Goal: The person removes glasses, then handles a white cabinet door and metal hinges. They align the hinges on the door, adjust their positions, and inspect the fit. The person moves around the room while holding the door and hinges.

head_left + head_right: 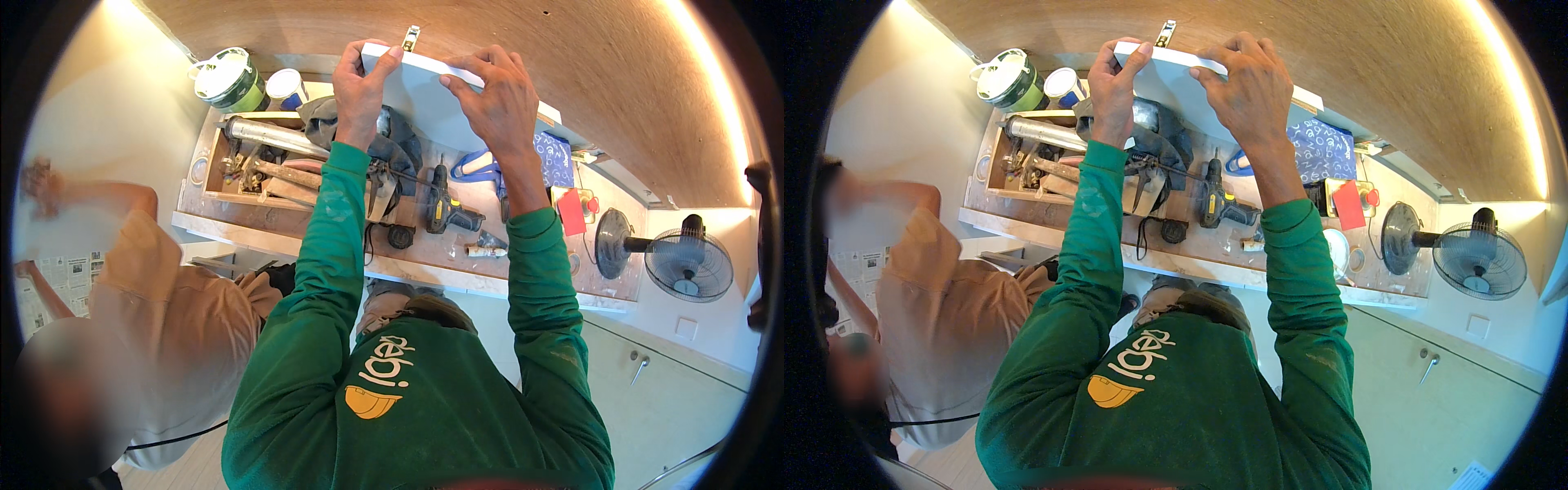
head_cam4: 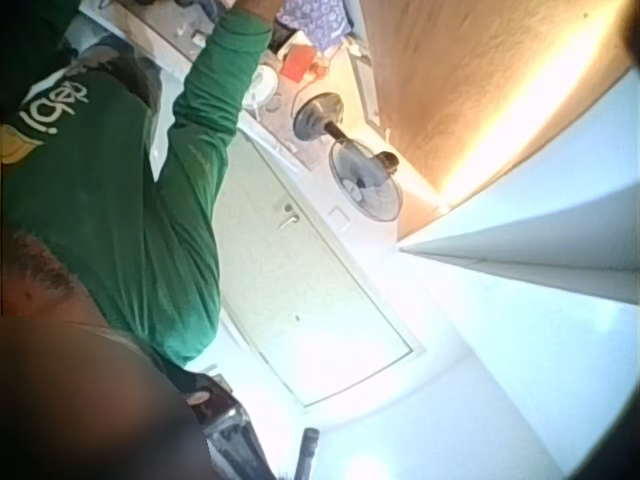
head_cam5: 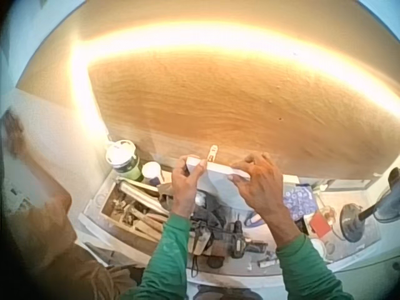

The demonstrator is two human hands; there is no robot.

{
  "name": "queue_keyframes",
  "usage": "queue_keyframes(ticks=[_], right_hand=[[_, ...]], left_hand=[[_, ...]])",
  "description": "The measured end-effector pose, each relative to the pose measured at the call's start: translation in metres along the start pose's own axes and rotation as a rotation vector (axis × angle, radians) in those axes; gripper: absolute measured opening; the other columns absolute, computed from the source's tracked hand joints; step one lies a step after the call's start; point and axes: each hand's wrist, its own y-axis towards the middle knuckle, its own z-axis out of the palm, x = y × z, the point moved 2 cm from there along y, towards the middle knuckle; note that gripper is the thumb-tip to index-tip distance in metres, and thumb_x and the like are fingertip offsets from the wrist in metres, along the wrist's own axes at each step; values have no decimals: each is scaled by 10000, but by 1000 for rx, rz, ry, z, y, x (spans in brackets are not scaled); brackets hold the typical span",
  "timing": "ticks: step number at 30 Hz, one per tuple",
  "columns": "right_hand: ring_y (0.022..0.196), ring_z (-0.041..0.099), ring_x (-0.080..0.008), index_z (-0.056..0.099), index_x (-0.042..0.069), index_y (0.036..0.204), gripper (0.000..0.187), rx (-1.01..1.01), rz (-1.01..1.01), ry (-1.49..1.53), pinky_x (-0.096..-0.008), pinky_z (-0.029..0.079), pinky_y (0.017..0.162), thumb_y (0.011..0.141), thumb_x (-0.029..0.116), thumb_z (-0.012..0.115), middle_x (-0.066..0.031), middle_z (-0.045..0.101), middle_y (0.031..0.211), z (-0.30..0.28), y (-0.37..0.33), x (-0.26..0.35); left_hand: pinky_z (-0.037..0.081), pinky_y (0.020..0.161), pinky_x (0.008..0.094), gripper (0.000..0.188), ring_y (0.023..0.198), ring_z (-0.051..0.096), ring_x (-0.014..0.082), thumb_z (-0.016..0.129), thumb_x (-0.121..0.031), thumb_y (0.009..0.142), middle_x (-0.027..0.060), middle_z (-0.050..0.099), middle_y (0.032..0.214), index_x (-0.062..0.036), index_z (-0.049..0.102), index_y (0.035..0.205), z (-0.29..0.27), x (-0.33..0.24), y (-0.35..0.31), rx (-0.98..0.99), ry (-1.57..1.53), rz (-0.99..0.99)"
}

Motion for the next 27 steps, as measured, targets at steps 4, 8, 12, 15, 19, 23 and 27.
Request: queue_keyframes(ticks=[4, 8, 12, 15, 19, 23, 27], right_hand=[[1014, 675, -255, 934, 183, 1116, 283, -4, 1, -1, -432, 544, 888, 909, 375, 928, -8, 735, 1032, 2, 0, 0], [1045, 688, -259, 921, 208, 1183, 318, 20, 10, -9, -449, 525, 933, 915, 379, 928, -11, 754, 1069, -1, -2, -5], [1041, 713, -261, 891, 234, 1289, 384, 41, 41, 26, -445, 523, 963, 924, 347, 931, -20, 784, 1081, -25, -11, -25], [1053, 738, -263, 890, 208, 1281, 376, 75, 95, 87, -442, 527, 987, 918, 292, 939, -43, 819, 1095, -41, -23, -44], [1122, 731, -282, 895, 202, 1243, 340, 105, 131, 147, -444, 465, 973, 926, 319, 930, -36, 847, 1159, -51, -34, -64], [1124, 757, -308, 900, 139, 1221, 323, 47, 120, 134, -453, 552, 1006, 914, 231, 941, -98, 859, 1188, -54, -45, -73], [1124, 753, -345, 894, 163, 1242, 348, 18, 174, 223, -476, 537, 1009, 910, 255, 945, -118, 850, 1200, -56, -53, -79]], left_hand=[[557, 836, 281, 307, 972, 679, 97, 910, -210, 1022, 13, 750, 1079, -48, 737, 1218, -1, -4, 1, 26, 20, -3], [563, 887, 278, 306, 1065, 686, 97, 880, -182, 1041, 30, 760, 1152, -61, 750, 1290, 4, -11, 0, 14, 0, 43], [561, 1030, 367, 288, 1163, 722, 202, 872, -146, 1006, 33, 781, 1205, -117, 806, 1285, 7, -30, -1, 2, 359, 257], [540, 1106, 444, 274, 1195, 735, 293, 884, -141, 962, 47, 811, 1241, -135, 844, 1232, 17, -47, -1, 66, 717, 597], [555, 1124, 451, 289, 1240, 737, 322, 894, -138, 962, 86, 836, 1294, -138, 870, 1251, 41, -55, -6, 372, 738, 622], [597, 1085, 428, 304, 1213, 770, 291, 896, -127, 973, 100, 853, 1275, -146, 880, 1276, 62, -49, -10, 590, 785, 554], [623, 935, 439, 204, 1053, 784, 319, 895, -150, 952, 76, 862, 1133, -131, 886, 1156, 68, -43, -11, 568, 686, 532]])
